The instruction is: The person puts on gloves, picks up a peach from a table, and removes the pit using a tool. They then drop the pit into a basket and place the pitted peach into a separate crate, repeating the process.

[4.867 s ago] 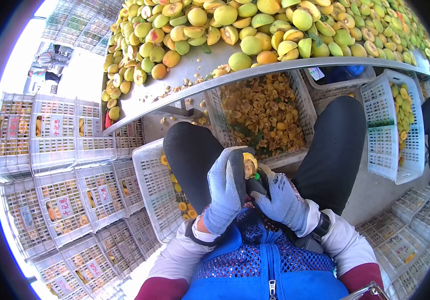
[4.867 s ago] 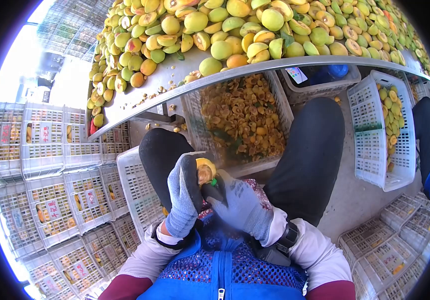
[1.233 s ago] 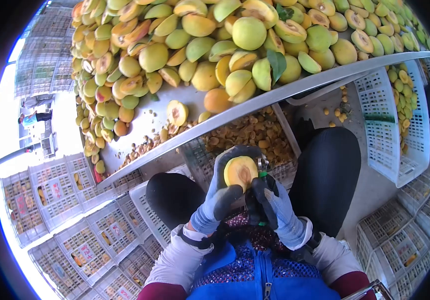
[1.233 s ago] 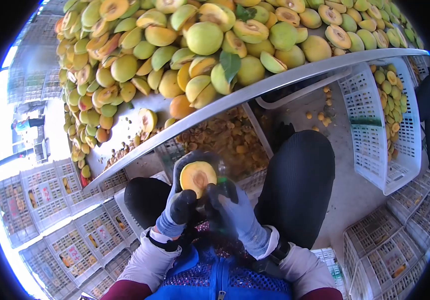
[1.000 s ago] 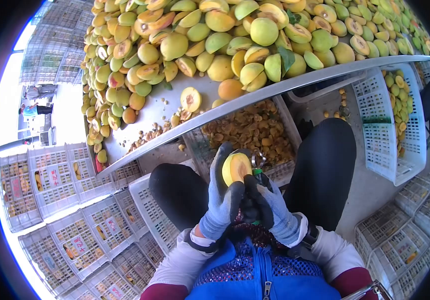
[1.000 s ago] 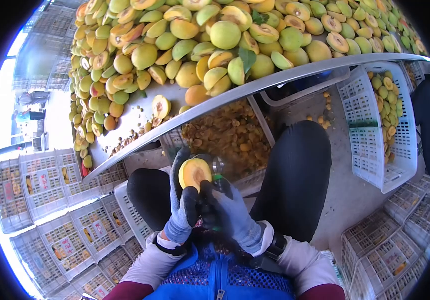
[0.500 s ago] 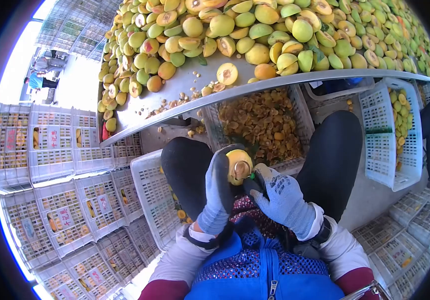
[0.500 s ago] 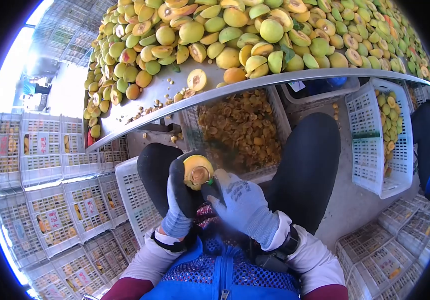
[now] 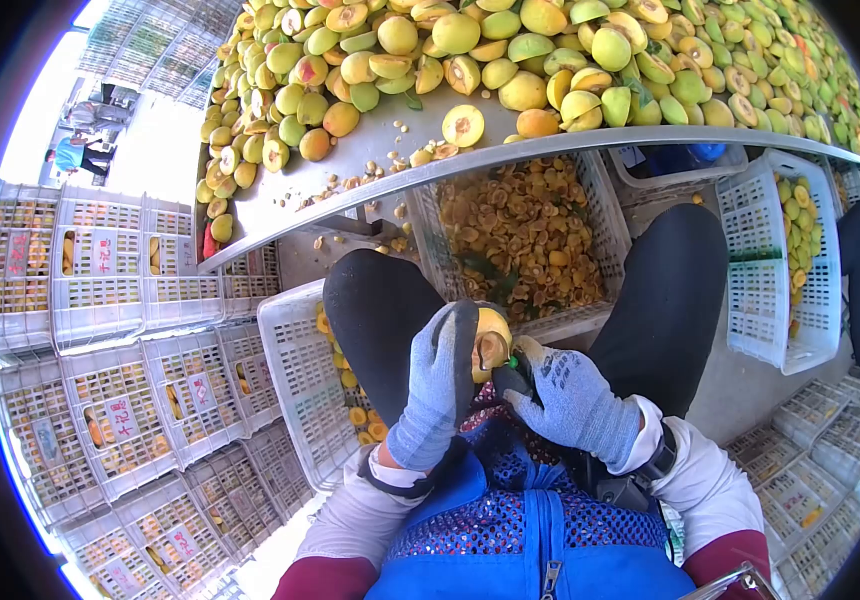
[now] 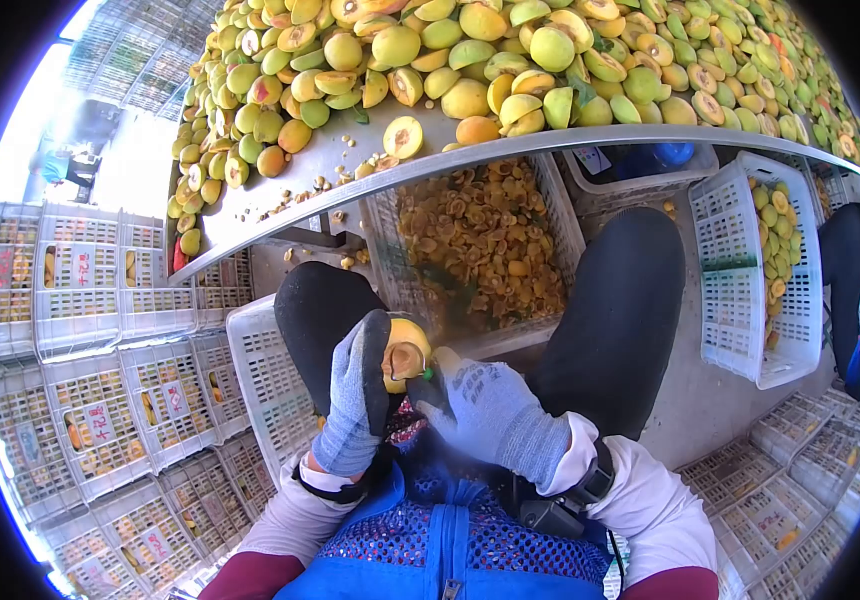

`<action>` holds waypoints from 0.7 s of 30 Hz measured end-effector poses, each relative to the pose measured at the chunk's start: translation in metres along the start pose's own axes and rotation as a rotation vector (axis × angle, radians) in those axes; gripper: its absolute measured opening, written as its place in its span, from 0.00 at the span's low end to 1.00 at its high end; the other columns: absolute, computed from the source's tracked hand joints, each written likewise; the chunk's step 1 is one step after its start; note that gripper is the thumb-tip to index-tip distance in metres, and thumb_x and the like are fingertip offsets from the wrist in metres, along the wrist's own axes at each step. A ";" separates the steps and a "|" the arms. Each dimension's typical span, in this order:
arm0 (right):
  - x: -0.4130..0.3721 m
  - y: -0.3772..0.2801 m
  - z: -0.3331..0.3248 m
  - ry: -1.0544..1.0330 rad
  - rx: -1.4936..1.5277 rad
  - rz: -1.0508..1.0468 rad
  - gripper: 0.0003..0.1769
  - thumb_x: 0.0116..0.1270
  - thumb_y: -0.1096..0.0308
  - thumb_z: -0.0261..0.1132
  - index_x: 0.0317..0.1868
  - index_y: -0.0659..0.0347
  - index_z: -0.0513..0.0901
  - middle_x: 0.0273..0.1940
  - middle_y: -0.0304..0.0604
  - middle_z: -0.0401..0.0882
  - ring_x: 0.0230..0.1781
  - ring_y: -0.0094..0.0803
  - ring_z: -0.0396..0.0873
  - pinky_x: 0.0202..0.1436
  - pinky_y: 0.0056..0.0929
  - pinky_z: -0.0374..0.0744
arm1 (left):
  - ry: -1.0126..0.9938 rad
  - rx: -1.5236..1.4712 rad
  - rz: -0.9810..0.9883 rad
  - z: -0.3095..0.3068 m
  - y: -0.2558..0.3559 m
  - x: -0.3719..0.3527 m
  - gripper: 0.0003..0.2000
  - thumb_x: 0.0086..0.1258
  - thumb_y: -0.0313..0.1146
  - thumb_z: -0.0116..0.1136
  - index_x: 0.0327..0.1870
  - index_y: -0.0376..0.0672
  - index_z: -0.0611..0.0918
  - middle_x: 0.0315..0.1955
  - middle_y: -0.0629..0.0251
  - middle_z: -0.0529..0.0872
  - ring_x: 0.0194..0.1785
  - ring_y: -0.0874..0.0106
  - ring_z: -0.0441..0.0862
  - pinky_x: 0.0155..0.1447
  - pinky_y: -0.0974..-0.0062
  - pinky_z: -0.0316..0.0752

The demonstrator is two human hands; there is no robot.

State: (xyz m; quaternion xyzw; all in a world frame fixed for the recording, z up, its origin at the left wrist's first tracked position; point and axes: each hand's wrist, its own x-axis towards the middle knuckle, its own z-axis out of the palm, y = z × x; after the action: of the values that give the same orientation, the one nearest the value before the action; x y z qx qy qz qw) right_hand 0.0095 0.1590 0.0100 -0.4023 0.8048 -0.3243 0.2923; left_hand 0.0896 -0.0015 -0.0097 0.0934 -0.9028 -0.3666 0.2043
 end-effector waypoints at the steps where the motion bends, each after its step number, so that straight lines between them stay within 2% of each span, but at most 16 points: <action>1: 0.000 0.003 0.002 0.000 0.019 -0.006 0.22 0.65 0.51 0.58 0.43 0.64 0.69 0.27 0.56 0.78 0.31 0.51 0.80 0.33 0.44 0.77 | -0.026 -0.137 -0.151 0.003 -0.003 -0.003 0.14 0.66 0.26 0.54 0.50 0.31 0.77 0.44 0.49 0.81 0.43 0.57 0.81 0.49 0.68 0.77; 2: -0.001 0.006 0.004 -0.001 0.040 -0.011 0.22 0.65 0.51 0.58 0.43 0.65 0.70 0.28 0.57 0.78 0.31 0.51 0.80 0.34 0.44 0.77 | -0.052 -0.273 -0.303 0.007 -0.005 -0.006 0.15 0.64 0.24 0.55 0.51 0.31 0.77 0.46 0.48 0.80 0.44 0.56 0.81 0.49 0.67 0.77; 4: -0.003 0.008 0.009 0.038 0.085 -0.034 0.23 0.65 0.51 0.58 0.45 0.66 0.70 0.29 0.58 0.78 0.31 0.53 0.80 0.35 0.45 0.77 | -0.064 -0.003 -0.049 0.005 -0.002 -0.007 0.19 0.59 0.21 0.57 0.54 0.33 0.76 0.47 0.47 0.79 0.44 0.54 0.81 0.49 0.66 0.77; 7: -0.006 0.011 0.017 0.131 0.129 -0.094 0.24 0.65 0.52 0.58 0.46 0.67 0.71 0.29 0.59 0.79 0.32 0.54 0.80 0.36 0.47 0.76 | -0.089 -0.274 -0.355 0.009 -0.002 -0.010 0.14 0.73 0.29 0.47 0.55 0.30 0.75 0.51 0.52 0.79 0.51 0.66 0.79 0.56 0.71 0.74; 9: -0.007 0.020 0.021 0.143 0.131 -0.138 0.23 0.65 0.52 0.58 0.46 0.67 0.71 0.30 0.59 0.79 0.33 0.54 0.80 0.36 0.47 0.76 | -0.079 -0.041 -0.145 0.009 -0.004 -0.010 0.15 0.74 0.31 0.47 0.54 0.29 0.75 0.50 0.53 0.80 0.50 0.68 0.79 0.55 0.72 0.74; 11: -0.004 0.024 0.017 0.022 0.147 -0.091 0.23 0.65 0.53 0.58 0.46 0.66 0.71 0.30 0.59 0.79 0.33 0.54 0.80 0.36 0.48 0.76 | -0.077 -0.197 -0.267 0.010 0.000 -0.008 0.15 0.74 0.31 0.47 0.54 0.29 0.76 0.49 0.54 0.80 0.50 0.69 0.79 0.55 0.73 0.74; 12: -0.002 0.025 0.014 -0.036 0.157 -0.065 0.23 0.65 0.53 0.58 0.46 0.66 0.71 0.31 0.59 0.79 0.34 0.54 0.80 0.35 0.48 0.76 | -0.081 -0.467 -0.493 0.009 0.008 -0.003 0.15 0.74 0.31 0.47 0.54 0.29 0.76 0.49 0.54 0.80 0.50 0.69 0.79 0.55 0.73 0.74; 14: 0.004 0.023 0.000 -0.091 0.104 -0.061 0.22 0.65 0.53 0.58 0.46 0.66 0.71 0.31 0.59 0.79 0.34 0.54 0.79 0.36 0.48 0.75 | -0.058 -0.716 -0.737 0.011 0.016 0.003 0.15 0.74 0.34 0.47 0.51 0.30 0.77 0.43 0.57 0.81 0.46 0.72 0.79 0.51 0.75 0.74; 16: 0.005 0.022 -0.002 -0.113 0.128 -0.054 0.22 0.66 0.54 0.58 0.46 0.66 0.71 0.31 0.59 0.79 0.34 0.55 0.79 0.36 0.48 0.75 | -0.006 -0.672 -0.775 0.012 0.019 0.005 0.17 0.74 0.39 0.48 0.45 0.31 0.79 0.32 0.63 0.82 0.37 0.78 0.78 0.43 0.79 0.73; 19: 0.002 0.022 0.006 -0.079 0.227 -0.029 0.21 0.66 0.54 0.57 0.46 0.66 0.71 0.32 0.60 0.79 0.36 0.56 0.78 0.38 0.49 0.75 | -0.014 -0.556 -0.642 0.010 0.024 0.006 0.15 0.73 0.37 0.49 0.43 0.30 0.79 0.32 0.63 0.82 0.36 0.77 0.78 0.42 0.79 0.73; 21: -0.005 0.022 0.014 -0.036 0.225 -0.003 0.21 0.66 0.55 0.57 0.46 0.66 0.72 0.34 0.61 0.78 0.37 0.57 0.78 0.39 0.48 0.75 | -0.014 -0.573 -0.689 0.013 0.021 0.005 0.15 0.73 0.37 0.49 0.43 0.30 0.79 0.32 0.63 0.82 0.36 0.77 0.77 0.42 0.79 0.73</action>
State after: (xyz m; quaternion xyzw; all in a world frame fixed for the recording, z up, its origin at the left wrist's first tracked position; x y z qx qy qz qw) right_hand 0.0126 0.1690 -0.0143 -0.3740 0.7573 -0.4057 0.3494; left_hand 0.0788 0.0198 -0.0021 0.3258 -0.6825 -0.6491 0.0819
